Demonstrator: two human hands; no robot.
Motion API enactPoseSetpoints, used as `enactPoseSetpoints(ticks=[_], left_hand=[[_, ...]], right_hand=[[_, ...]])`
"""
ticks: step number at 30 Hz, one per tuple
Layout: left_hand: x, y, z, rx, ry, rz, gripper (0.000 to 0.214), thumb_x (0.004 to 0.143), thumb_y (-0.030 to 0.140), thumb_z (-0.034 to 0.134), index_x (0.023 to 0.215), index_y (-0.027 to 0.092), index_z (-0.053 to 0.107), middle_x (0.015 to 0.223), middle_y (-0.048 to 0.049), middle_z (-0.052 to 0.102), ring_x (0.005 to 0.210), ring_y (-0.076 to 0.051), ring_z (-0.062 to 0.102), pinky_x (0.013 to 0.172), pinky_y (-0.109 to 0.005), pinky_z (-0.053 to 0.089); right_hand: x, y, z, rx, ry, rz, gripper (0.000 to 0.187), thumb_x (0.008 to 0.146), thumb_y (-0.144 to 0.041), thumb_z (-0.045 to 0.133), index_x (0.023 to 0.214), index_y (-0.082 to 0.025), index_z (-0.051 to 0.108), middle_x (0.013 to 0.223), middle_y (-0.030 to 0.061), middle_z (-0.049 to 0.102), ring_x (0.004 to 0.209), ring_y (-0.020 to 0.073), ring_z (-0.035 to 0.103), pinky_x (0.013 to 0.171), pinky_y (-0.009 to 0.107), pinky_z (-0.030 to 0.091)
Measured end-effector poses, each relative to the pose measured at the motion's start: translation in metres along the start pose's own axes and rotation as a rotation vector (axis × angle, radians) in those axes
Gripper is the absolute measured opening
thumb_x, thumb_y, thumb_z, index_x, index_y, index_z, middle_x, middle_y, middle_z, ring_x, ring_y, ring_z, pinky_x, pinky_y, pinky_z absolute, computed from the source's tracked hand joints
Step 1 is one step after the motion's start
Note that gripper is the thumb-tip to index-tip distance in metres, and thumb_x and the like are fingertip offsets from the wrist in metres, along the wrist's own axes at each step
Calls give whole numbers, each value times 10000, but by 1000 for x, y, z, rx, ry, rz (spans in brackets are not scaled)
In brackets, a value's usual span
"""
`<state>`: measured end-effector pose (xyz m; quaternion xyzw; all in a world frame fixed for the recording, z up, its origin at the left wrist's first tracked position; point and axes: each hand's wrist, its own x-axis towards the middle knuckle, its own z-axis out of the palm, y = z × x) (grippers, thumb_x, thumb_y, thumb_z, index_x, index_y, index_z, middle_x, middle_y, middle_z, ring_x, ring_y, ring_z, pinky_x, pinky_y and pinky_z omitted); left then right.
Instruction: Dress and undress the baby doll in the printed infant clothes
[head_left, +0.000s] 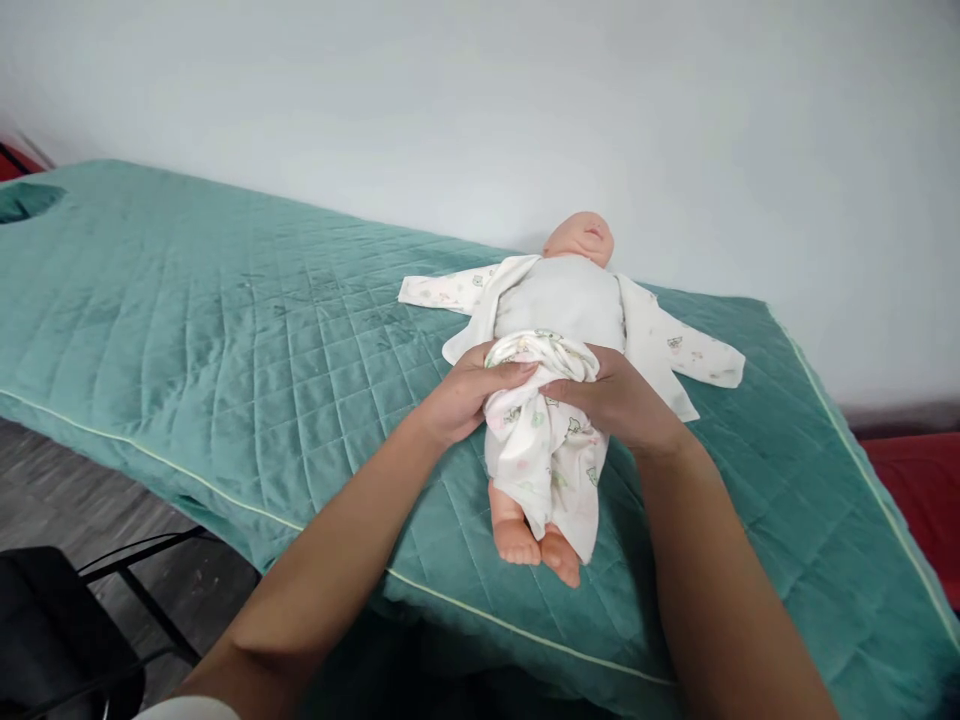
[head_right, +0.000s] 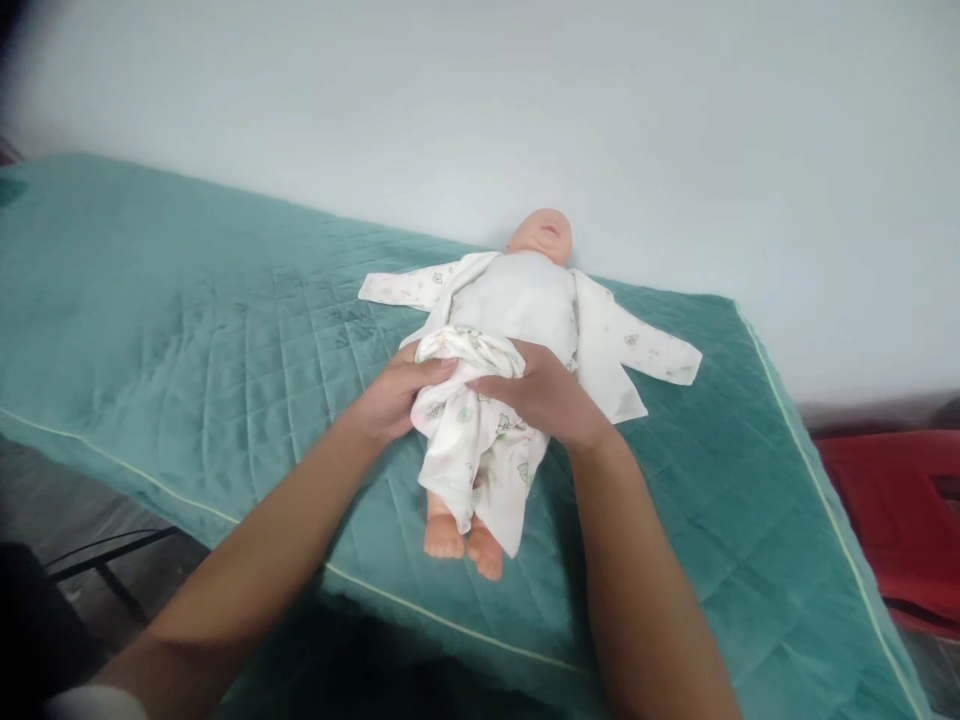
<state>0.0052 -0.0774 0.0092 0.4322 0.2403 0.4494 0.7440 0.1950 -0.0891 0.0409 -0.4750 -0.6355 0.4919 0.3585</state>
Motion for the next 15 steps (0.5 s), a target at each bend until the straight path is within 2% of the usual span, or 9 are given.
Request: enactPoseSetpoints(ticks=[3, 8, 12, 15], left_hand=[[-30, -2, 17, -81, 67, -9, 432, 725, 370, 846, 1070, 122, 767, 954, -104, 787, 887, -278, 738, 823, -349, 549], [-82, -5, 60, -166, 362, -80, 256, 807, 337, 775, 975, 143, 768, 859, -63, 772, 785, -210, 707, 754, -291, 529], [-109, -3, 92, -162, 434, -158, 269, 850, 433, 720, 834, 165, 746, 664, -32, 698, 620, -182, 642, 645, -290, 500], [-125, -2, 108, -154, 492, -149, 259, 874, 431, 697, 812, 182, 737, 762, -38, 727, 750, -187, 667, 759, -290, 517]], right_hand=[[-1, -4, -2, -135, -57, -15, 357, 729, -415, 821, 1011, -205, 764, 947, 26, 760, 888, 240, 684, 773, 353, 529], [-3, -10, 1, -410, -169, -43, 295, 709, -444, 810, 753, -185, 677, 752, -18, 660, 756, 179, 587, 686, 291, 446], [-5, -12, 0, -503, -284, -69, 224, 729, -393, 779, 765, -193, 683, 765, -24, 672, 778, 181, 596, 684, 279, 420], [-6, -13, -2, -529, -343, -93, 130, 754, -323, 733, 776, -200, 698, 817, -17, 717, 815, 189, 629, 705, 278, 428]])
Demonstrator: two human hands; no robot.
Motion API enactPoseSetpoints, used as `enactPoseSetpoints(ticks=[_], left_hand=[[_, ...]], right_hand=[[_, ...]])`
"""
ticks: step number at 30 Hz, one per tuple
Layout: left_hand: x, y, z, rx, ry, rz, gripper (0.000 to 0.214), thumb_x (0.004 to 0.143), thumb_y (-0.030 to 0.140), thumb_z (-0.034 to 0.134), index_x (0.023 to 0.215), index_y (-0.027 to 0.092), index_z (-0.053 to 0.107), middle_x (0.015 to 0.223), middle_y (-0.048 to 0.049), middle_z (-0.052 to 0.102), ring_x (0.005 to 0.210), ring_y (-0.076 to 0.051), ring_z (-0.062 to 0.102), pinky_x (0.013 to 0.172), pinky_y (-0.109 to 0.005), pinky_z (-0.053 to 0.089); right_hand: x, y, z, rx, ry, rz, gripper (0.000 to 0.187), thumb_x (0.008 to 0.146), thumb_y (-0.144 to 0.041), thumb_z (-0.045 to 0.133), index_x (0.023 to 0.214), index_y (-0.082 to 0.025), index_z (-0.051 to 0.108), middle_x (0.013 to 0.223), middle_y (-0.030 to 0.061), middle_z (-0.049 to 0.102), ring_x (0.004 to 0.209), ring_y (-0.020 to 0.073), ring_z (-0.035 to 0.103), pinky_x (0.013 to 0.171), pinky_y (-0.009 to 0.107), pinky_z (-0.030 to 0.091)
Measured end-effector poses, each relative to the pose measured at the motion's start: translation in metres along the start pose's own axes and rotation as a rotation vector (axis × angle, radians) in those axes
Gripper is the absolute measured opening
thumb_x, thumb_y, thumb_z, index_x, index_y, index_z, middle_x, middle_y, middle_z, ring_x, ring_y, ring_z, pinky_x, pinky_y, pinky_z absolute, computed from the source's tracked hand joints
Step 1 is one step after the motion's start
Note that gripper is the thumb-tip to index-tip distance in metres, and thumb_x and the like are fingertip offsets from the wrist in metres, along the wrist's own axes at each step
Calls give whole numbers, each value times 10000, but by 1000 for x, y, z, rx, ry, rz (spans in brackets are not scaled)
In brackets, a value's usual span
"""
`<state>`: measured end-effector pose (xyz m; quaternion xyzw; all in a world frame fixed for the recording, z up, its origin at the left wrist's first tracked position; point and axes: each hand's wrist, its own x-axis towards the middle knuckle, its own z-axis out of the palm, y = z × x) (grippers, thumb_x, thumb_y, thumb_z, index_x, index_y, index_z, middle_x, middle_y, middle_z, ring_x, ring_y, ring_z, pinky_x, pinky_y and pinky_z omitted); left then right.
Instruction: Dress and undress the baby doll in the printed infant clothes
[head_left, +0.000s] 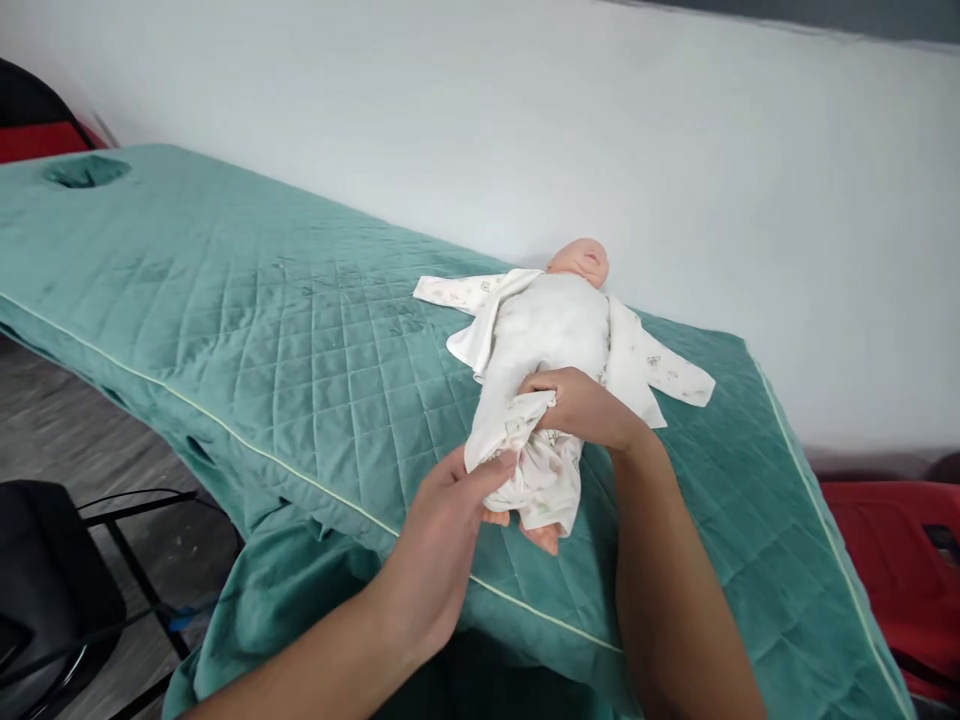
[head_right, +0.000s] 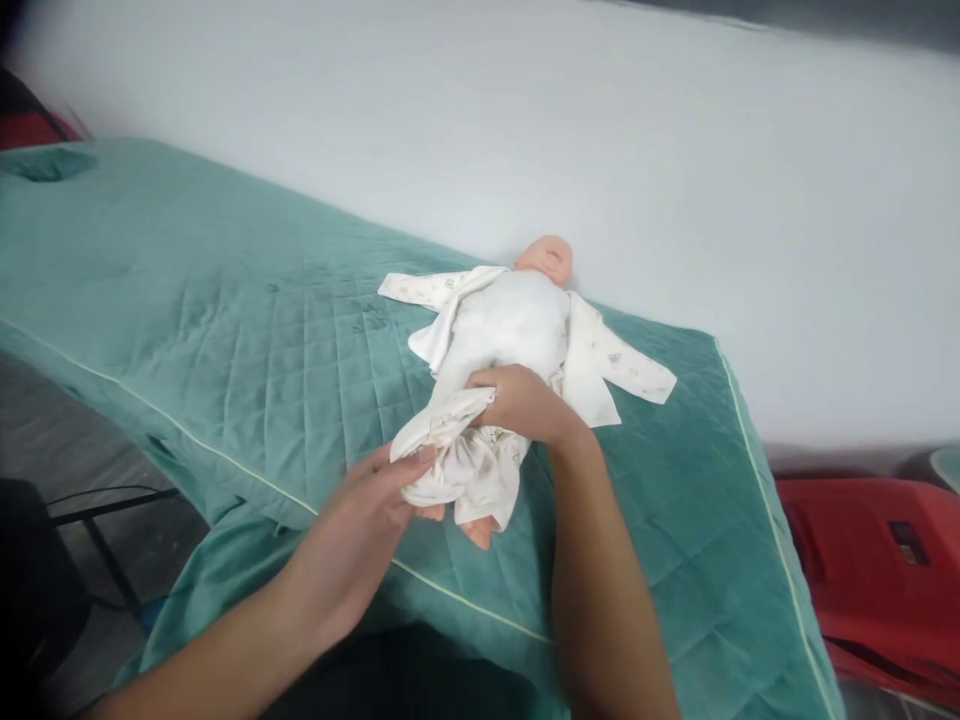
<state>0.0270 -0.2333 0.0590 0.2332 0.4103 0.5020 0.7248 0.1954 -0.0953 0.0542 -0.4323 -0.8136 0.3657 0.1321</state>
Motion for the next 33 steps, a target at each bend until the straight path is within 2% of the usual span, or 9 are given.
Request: enactPoseSetpoints(ticks=[4, 8, 13, 16, 20, 23, 26, 29, 33], left_hand=[[-22, -8, 4, -108, 86, -7, 269, 882, 410, 698, 1065, 226, 770, 1039, -53, 768, 1069, -253, 670, 969, -348, 505], [-32, -25, 3, -231, 143, -40, 366, 835, 402, 756, 1160, 234, 768, 1138, -73, 764, 1176, -294, 649, 1019, -387, 501], [-34, -52, -14, -289, 195, -60, 418, 825, 437, 775, 1178, 212, 771, 1159, -100, 768, 1154, -300, 673, 1018, -398, 512], [-33, -60, -28, -263, 233, -55, 434, 799, 462, 798, 1145, 200, 786, 1129, -108, 775, 1108, -294, 689, 989, -389, 530], [-29, -60, -45, -158, 300, -39, 433, 765, 498, 818, 1066, 187, 802, 1123, -106, 765, 1012, -263, 694, 857, -340, 578], [-23, -58, -55, -46, 336, 10, 406, 774, 501, 808, 1020, 178, 795, 1112, -93, 746, 913, -220, 674, 739, -303, 598], [-17, -56, -63, 32, 343, 54, 394, 768, 501, 810, 977, 169, 780, 1017, -77, 718, 820, -197, 659, 678, -297, 604], [-13, -57, -66, 91, 321, 108, 377, 794, 507, 783, 980, 180, 771, 996, -62, 662, 824, -198, 660, 667, -299, 611], [-14, -56, -65, 134, 309, 160, 366, 824, 496, 754, 1040, 201, 779, 1195, -82, 611, 949, -211, 640, 735, -319, 637]], right_hand=[[-1, 0, -2, -46, -38, -8, 104, 738, -291, 734, 791, -202, 726, 869, -3, 752, 850, 203, 659, 729, 285, 445], [-1, 0, -3, -68, -109, 2, 139, 725, -302, 757, 829, -209, 752, 912, -1, 766, 873, 210, 680, 746, 291, 459], [0, -2, -2, -118, -156, 29, 162, 682, -301, 800, 817, -228, 749, 914, -12, 757, 864, 207, 679, 719, 284, 456], [0, -5, 1, -141, -164, 50, 146, 681, -298, 788, 810, -240, 752, 920, -12, 758, 861, 212, 676, 717, 289, 457], [1, -8, 4, -177, -161, 63, 126, 684, -325, 781, 775, -245, 746, 880, -10, 749, 837, 212, 669, 698, 296, 451], [3, -9, 6, -212, -145, 74, 192, 687, -412, 797, 755, -244, 734, 841, -6, 732, 807, 212, 657, 656, 294, 433], [3, -10, 6, -231, -137, 86, 229, 693, -450, 794, 758, -241, 725, 842, -2, 725, 816, 215, 653, 653, 293, 425], [4, -12, 7, -255, -140, 92, 208, 706, -426, 785, 762, -238, 719, 850, -1, 721, 824, 214, 653, 670, 296, 428], [3, -12, 7, -255, -141, 104, 184, 705, -396, 785, 777, -240, 721, 871, 1, 719, 841, 217, 653, 697, 302, 439]])
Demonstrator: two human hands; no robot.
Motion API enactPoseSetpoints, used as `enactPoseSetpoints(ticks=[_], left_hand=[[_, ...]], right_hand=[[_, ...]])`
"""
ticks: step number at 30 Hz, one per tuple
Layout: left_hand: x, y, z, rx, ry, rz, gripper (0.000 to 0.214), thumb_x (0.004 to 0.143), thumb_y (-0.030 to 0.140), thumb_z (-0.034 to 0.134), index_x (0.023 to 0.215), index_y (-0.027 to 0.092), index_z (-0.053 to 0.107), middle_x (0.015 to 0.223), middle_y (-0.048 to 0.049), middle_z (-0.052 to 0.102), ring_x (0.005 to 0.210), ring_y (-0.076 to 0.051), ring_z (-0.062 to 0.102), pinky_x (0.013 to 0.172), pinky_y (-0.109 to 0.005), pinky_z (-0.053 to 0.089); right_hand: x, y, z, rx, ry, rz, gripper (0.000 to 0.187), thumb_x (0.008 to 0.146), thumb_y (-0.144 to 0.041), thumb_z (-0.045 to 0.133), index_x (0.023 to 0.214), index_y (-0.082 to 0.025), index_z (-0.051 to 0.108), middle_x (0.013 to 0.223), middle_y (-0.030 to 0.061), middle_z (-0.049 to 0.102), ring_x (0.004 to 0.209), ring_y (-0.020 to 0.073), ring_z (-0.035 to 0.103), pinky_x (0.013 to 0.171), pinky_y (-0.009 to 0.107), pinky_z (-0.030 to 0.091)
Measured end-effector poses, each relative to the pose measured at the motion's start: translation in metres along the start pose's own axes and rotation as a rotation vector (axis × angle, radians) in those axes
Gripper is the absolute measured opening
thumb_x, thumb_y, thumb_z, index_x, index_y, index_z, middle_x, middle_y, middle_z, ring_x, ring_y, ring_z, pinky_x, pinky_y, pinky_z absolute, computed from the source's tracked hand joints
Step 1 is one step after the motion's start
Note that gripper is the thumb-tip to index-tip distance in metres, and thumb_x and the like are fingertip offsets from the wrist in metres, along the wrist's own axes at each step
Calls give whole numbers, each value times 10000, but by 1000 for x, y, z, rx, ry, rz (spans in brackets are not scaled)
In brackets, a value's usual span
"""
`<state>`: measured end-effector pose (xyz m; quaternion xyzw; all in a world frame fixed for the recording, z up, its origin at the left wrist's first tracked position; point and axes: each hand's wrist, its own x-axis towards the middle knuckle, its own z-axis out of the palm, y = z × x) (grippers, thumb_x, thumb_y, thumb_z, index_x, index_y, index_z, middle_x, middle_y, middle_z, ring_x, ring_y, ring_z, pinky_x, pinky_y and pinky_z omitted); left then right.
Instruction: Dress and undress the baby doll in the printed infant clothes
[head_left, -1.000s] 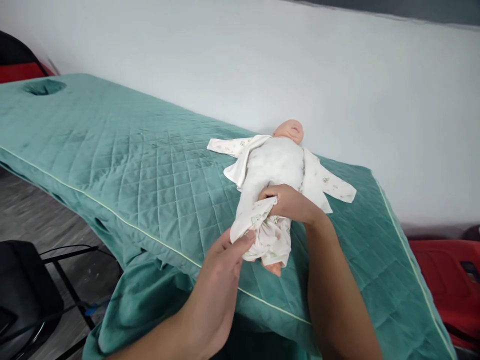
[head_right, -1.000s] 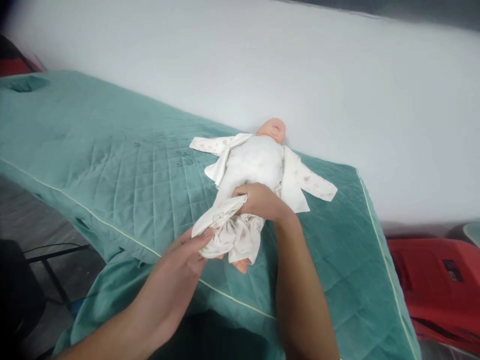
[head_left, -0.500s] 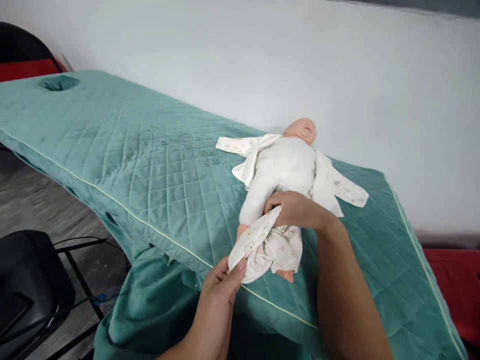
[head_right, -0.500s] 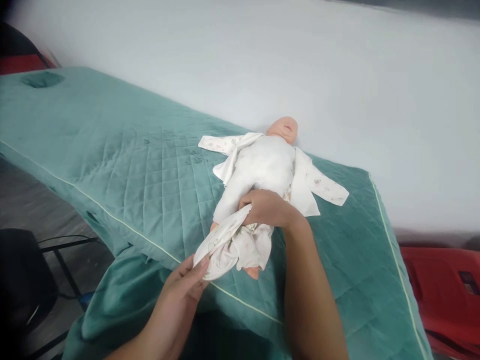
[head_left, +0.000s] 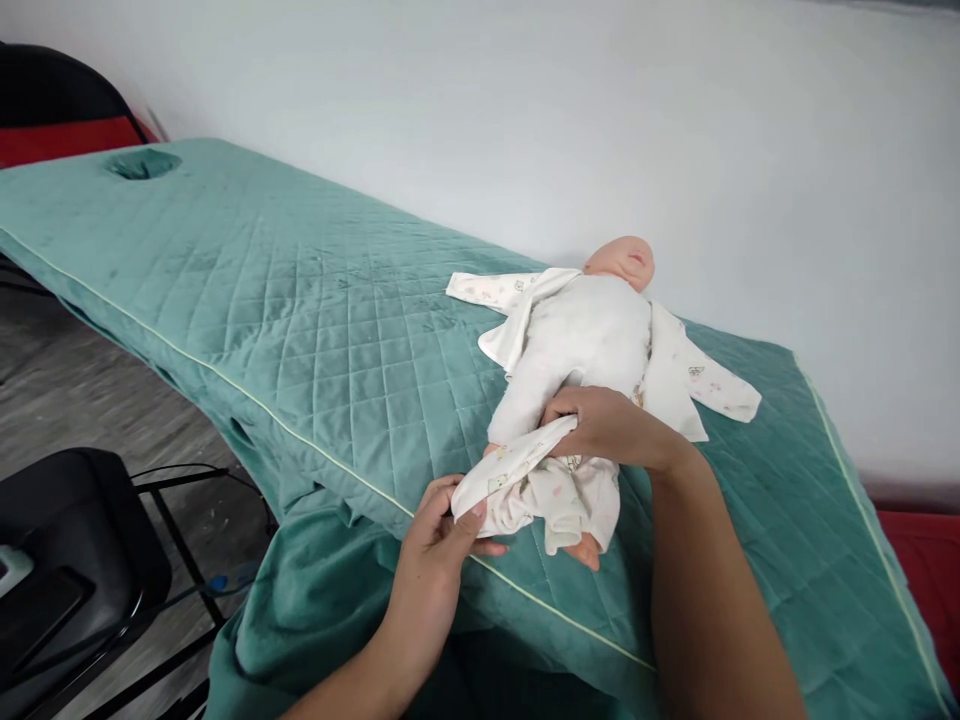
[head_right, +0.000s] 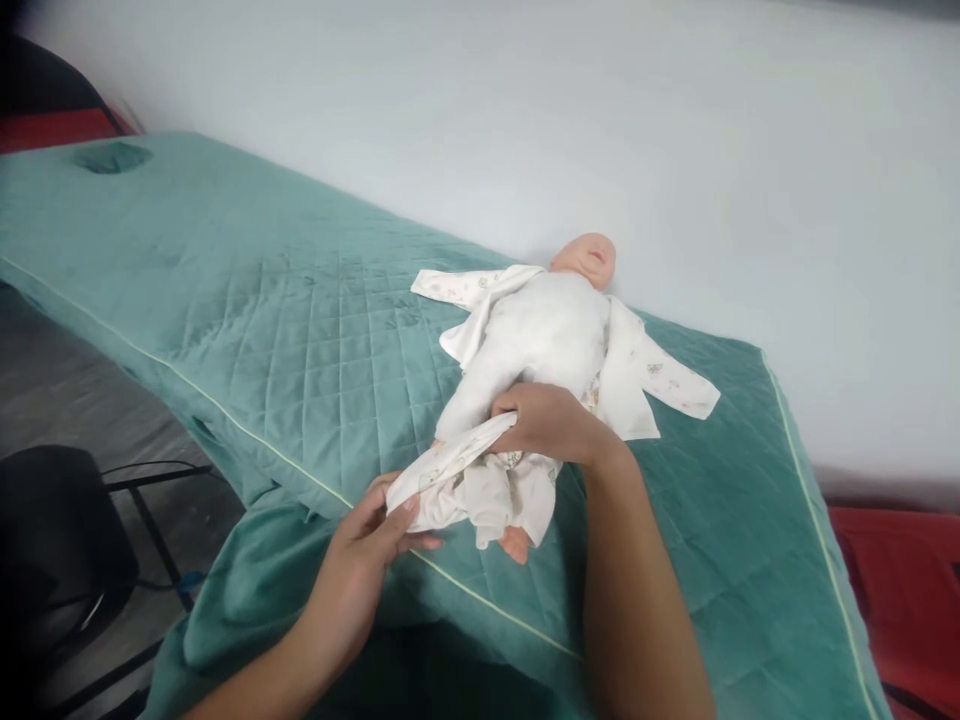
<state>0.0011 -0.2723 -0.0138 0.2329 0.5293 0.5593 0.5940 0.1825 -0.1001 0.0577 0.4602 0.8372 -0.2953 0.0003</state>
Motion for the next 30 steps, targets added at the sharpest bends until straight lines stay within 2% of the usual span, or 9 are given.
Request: enactPoseSetpoints(ticks=[4, 9, 13, 17, 21, 26, 30], left_hand=[[-1, 5, -1, -30, -37, -52, 402, 823, 482, 765, 1124, 216, 766, 1308, -87, 623, 1042, -244, 657, 775, -324, 639], [6, 9, -4, -67, -135, -124, 392, 856, 487, 741, 1098, 179, 758, 1093, -83, 737, 922, -208, 700, 842, -323, 612], [17, 10, -5, -57, -221, -126, 424, 844, 519, 744, 1050, 148, 727, 941, -76, 739, 808, -196, 713, 752, -320, 611], [30, 13, -5, 19, -321, -54, 375, 887, 517, 693, 960, 150, 670, 859, -46, 712, 766, -183, 709, 741, -332, 614], [48, 18, -3, 119, -393, 33, 349, 916, 517, 646, 911, 169, 619, 835, -9, 657, 738, -177, 697, 683, -330, 606], [71, 22, -5, 380, -349, 206, 344, 959, 504, 574, 823, 188, 557, 735, 23, 603, 678, -146, 621, 632, -273, 507], [87, 27, -5, 570, -282, 365, 333, 985, 445, 523, 768, 193, 523, 719, 23, 550, 691, -141, 529, 642, -272, 415]], right_hand=[[-1, 0, 1, 10, -6, -3, 197, 727, -429, 768, 762, -244, 710, 858, 1, 715, 825, 214, 644, 688, 302, 435], [-2, -1, -1, 43, -15, 3, 224, 736, -449, 771, 796, -241, 714, 880, 1, 718, 834, 215, 653, 703, 303, 440], [-4, 0, -3, 95, -22, -6, 272, 751, -496, 760, 810, -236, 706, 877, -5, 703, 850, 215, 649, 715, 302, 443], [-6, 3, -4, 143, -40, -6, 316, 754, -539, 753, 804, -233, 691, 869, -9, 689, 836, 206, 629, 706, 300, 443], [-7, 5, -5, 212, -61, 10, 352, 759, -563, 756, 881, -236, 708, 940, 2, 710, 873, 220, 644, 717, 303, 464], [-8, 8, -6, 259, -54, 18, 406, 749, -569, 775, 984, -241, 738, 1018, 17, 736, 944, 250, 672, 770, 323, 496], [-7, 11, -5, 274, -66, 30, 445, 760, -584, 773, 1048, -247, 736, 1045, 25, 746, 976, 268, 684, 776, 331, 510]])
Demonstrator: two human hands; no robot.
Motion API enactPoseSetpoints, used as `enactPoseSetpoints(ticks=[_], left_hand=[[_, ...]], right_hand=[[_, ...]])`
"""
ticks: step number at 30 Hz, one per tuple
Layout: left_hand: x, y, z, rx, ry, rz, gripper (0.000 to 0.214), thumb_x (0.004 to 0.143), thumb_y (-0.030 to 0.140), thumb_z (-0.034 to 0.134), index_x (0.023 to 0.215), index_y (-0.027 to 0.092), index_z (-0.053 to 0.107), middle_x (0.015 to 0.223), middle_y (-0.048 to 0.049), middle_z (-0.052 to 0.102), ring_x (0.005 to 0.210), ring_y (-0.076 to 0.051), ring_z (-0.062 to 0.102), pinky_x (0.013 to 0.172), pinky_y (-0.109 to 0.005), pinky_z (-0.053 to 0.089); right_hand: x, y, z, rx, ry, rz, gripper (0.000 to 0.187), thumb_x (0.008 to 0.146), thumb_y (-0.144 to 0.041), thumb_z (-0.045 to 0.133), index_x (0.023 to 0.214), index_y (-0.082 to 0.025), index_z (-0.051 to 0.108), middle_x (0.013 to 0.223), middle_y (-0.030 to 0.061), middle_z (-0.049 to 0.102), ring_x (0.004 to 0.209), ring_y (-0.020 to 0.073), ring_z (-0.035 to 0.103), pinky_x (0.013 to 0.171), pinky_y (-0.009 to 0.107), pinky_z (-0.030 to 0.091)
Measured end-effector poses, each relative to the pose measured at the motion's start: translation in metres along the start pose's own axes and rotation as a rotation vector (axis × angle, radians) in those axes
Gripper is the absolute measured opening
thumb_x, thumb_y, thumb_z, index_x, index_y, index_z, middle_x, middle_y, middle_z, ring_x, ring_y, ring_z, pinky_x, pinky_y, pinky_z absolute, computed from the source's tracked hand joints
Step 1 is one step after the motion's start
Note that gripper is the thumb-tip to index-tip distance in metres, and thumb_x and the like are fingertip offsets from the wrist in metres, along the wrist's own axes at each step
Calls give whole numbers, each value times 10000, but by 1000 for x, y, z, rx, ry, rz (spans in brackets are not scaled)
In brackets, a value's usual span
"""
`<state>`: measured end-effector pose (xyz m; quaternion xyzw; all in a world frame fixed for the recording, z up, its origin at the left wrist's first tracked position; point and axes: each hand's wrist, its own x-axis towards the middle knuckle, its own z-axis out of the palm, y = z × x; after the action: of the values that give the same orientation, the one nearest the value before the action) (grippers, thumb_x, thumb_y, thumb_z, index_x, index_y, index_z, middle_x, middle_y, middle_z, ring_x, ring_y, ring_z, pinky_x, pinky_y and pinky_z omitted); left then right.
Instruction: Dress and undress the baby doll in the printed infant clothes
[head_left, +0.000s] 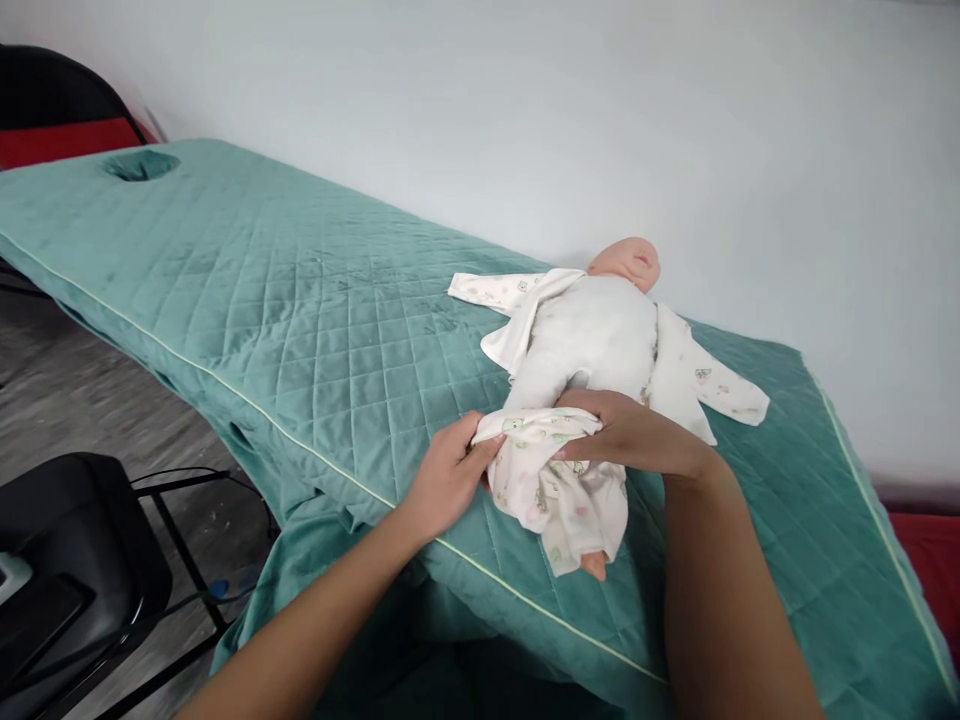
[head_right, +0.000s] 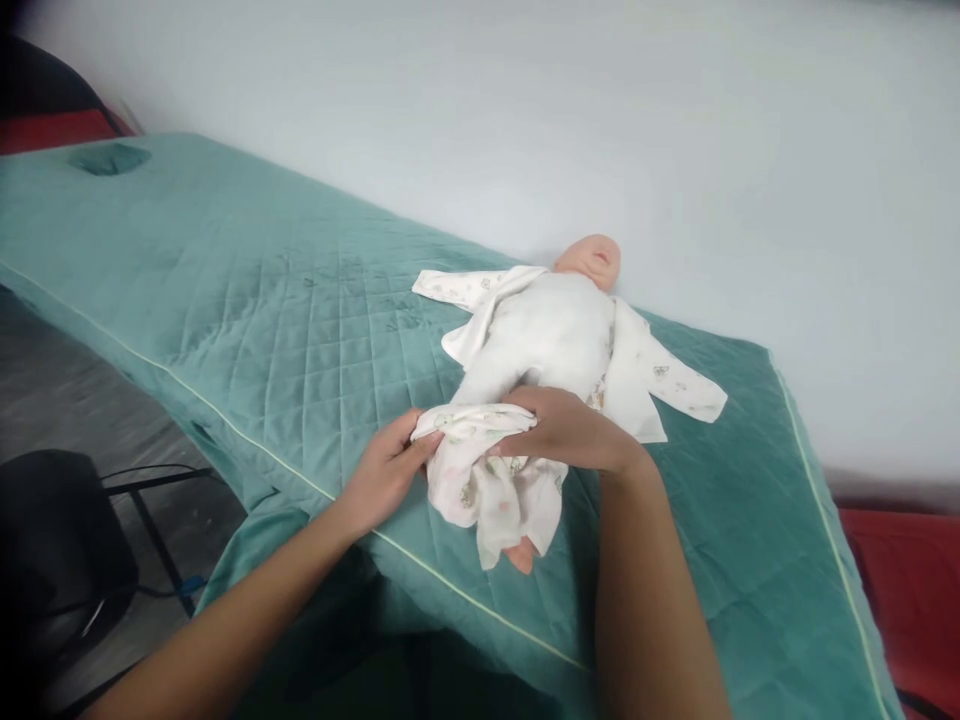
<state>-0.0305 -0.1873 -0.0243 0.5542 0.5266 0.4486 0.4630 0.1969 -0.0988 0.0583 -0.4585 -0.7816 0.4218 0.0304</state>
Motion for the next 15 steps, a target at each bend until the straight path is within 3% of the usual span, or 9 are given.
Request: enactPoseSetpoints(ticks=[9, 15], left_hand=[[38, 4, -7, 193, 42, 229, 233, 987, 286, 492, 776, 195, 523, 822, -4, 558, 793, -164, 528, 726, -291, 397], [65, 1, -3, 359, 79, 406, 207, 1018, 267, 456, 849, 202, 556, 916, -29, 625, 864, -176, 583, 782, -296, 454]], right_hand=[[-1, -2, -1, 96, -15, -17, 475, 779, -561, 758, 1143, -255, 746, 1110, 21, 768, 1032, 299, 699, 848, 357, 533], [-1, -4, -1, 92, 59, 55, 407, 765, -521, 773, 1053, -233, 771, 978, 18, 788, 918, 284, 710, 747, 331, 517]])
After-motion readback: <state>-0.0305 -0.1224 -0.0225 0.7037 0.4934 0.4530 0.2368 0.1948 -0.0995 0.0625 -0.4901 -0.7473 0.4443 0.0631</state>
